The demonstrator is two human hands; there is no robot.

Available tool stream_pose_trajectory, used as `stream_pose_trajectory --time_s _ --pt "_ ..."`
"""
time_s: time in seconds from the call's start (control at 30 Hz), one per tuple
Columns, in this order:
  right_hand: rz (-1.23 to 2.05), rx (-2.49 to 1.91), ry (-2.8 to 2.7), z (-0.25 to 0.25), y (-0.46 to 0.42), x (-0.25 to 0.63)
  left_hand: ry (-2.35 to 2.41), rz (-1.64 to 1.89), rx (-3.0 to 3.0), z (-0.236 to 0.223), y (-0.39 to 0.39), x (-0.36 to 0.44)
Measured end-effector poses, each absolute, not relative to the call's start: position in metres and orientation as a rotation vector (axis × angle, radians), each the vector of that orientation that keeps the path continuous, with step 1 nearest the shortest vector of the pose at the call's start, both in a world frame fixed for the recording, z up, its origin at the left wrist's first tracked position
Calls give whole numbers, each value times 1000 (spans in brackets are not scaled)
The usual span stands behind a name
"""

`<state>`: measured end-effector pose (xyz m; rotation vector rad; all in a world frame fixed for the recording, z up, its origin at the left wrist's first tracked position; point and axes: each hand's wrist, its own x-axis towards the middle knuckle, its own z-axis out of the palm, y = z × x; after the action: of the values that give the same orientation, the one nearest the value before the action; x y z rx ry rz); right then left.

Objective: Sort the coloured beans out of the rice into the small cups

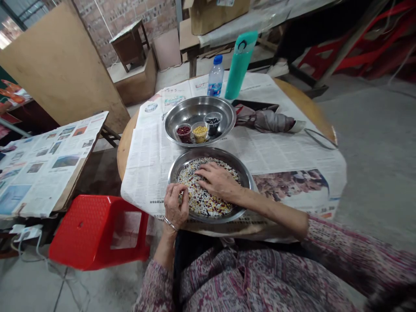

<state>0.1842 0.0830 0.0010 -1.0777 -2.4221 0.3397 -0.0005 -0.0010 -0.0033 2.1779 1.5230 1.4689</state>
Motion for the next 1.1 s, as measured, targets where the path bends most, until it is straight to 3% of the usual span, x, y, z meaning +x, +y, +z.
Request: stream_pose_trajectory --time_s 0.3,0.7,1.1 --pt "455 -514 -2717 11 51 183 1551 1456 2184 -2 -2 0" --pt "194 -1005 -2462 -3 89 221 1521 1478 2184 -1 -1 0" --pt "353 -775 -2565 6 49 219 1535 1459 2182 0 -1 0"
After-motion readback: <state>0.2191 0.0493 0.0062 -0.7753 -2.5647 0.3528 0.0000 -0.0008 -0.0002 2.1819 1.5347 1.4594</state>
